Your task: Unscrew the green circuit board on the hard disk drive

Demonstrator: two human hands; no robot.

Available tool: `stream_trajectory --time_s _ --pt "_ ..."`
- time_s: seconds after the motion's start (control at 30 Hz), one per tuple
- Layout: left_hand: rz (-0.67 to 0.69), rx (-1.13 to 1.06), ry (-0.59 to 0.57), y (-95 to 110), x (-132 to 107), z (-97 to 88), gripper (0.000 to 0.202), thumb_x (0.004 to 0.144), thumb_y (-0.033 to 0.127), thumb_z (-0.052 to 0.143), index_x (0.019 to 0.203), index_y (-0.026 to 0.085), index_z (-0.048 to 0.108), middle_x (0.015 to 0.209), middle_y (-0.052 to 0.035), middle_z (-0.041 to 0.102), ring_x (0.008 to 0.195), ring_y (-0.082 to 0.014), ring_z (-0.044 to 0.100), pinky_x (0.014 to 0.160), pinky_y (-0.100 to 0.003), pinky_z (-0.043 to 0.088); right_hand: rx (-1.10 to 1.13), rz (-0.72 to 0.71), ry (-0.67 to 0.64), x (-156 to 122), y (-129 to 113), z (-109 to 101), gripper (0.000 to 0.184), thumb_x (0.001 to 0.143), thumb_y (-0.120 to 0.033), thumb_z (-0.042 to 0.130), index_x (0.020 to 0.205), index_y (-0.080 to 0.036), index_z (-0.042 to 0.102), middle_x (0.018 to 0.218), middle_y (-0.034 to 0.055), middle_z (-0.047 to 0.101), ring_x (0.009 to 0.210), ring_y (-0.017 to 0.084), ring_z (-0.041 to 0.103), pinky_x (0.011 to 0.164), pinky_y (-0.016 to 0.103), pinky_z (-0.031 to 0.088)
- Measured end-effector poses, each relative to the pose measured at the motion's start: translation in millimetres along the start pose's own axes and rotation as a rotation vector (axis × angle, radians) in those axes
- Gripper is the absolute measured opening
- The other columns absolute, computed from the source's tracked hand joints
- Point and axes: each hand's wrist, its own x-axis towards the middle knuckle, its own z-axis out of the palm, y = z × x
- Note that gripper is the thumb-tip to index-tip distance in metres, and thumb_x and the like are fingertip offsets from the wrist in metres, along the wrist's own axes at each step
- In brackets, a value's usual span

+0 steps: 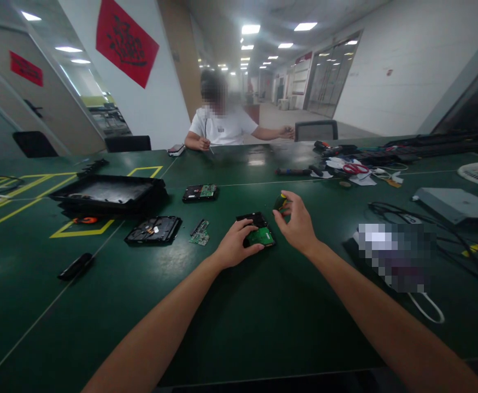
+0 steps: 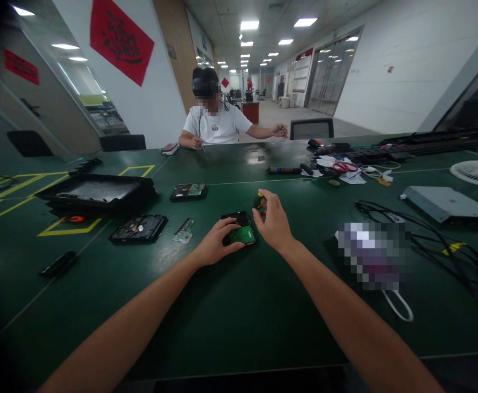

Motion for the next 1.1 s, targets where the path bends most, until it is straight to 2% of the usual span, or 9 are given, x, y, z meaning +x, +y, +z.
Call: stream_trajectory --time_s 0.2,0.33,0.43,0.53,0.6,0.8,0.97,1.1 --pt "0.016 -0.007 0.007 -20 21 -3.6 0.061 0.089 0.052 0.081 0.139 0.021 0.067 0.155 -0.0173 0.057 0.148 -0.0367 0.051 0.128 -0.059 0.038 -0.033 0.001 -0.068 32 19 10 0.058 0.096 -0.026 0.067 0.151 -0.029 0.048 0.135 0.0138 0.063 0.097 0.027 0.071 0.089 0.052 0.065" --pt "0.017 -0.016 0.006 -30 33 -5.5 0.061 0.090 0.052 0.081 0.140 0.021 0.067 0.154 -0.0175 0.056 0.147 -0.0359 0.052 0.126 -0.057 0.041 -0.041 -0.005 -0.139 59 23 11 0.050 0.100 -0.028 0.064 0.148 -0.026 0.052 0.137 0.0147 0.063 0.097 0.027 0.072 0.091 0.051 0.063" --pt "0.003 -0.034 0.026 -35 37 -5.1 0.060 0.090 0.052 0.081 0.140 0.022 0.066 0.155 -0.0168 0.055 0.147 -0.0359 0.052 0.126 -0.057 0.042 -0.074 -0.017 -0.143 80 20 7 0.032 0.103 -0.028 0.058 0.135 -0.025 0.063 0.129 0.0136 0.068 0.103 0.028 0.072 0.093 0.050 0.061" --pt "0.000 -0.054 0.030 -37 38 -3.9 0.060 0.089 0.053 0.081 0.141 0.025 0.066 0.156 -0.0153 0.055 0.148 -0.0358 0.051 0.126 -0.058 0.041 -0.126 -0.009 -0.135 94 13 -1 0.020 0.101 -0.024 0.058 0.117 -0.024 0.071 0.112 0.0102 0.074 0.100 0.029 0.072 0.093 0.048 0.059" --pt "-0.003 -0.069 0.024 -37 38 -3.2 0.061 0.089 0.052 0.081 0.142 0.025 0.065 0.156 -0.0151 0.054 0.148 -0.0360 0.050 0.126 -0.058 0.041 -0.158 -0.018 -0.171 97 7 -6 0.018 0.099 -0.020 0.059 0.111 -0.024 0.071 0.106 0.0089 0.076 0.096 0.029 0.072 0.091 0.047 0.058" --pt "-0.035 -0.083 0.032 -37 38 -2.2 0.061 0.088 0.051 0.083 0.142 0.028 0.066 0.157 -0.0148 0.054 0.151 -0.0382 0.047 0.129 -0.064 0.033 -0.117 -0.023 -0.196 88 -8 -14 0.018 0.100 -0.021 0.061 0.117 -0.027 0.068 0.111 0.0074 0.076 0.090 0.026 0.074 0.085 0.044 0.060" --pt "-0.027 -0.097 0.014 -39 38 -2.0 0.063 0.088 0.052 0.083 0.142 0.026 0.065 0.158 -0.0157 0.052 0.150 -0.0376 0.047 0.127 -0.061 0.038 -0.144 0.007 -0.184 88 -3 -14 0.011 0.100 -0.029 0.067 0.110 -0.025 0.068 0.102 0.0076 0.074 0.085 0.026 0.074 0.082 0.044 0.061" --pt "-0.031 -0.098 0.016 -40 38 -1.1 0.061 0.088 0.052 0.082 0.141 0.025 0.066 0.157 -0.0157 0.052 0.150 -0.0370 0.047 0.127 -0.061 0.038 -0.138 0.023 -0.163 87 3 -12 0.016 0.097 -0.026 0.068 0.113 -0.024 0.068 0.110 0.0100 0.075 0.094 0.028 0.076 0.083 0.046 0.063"
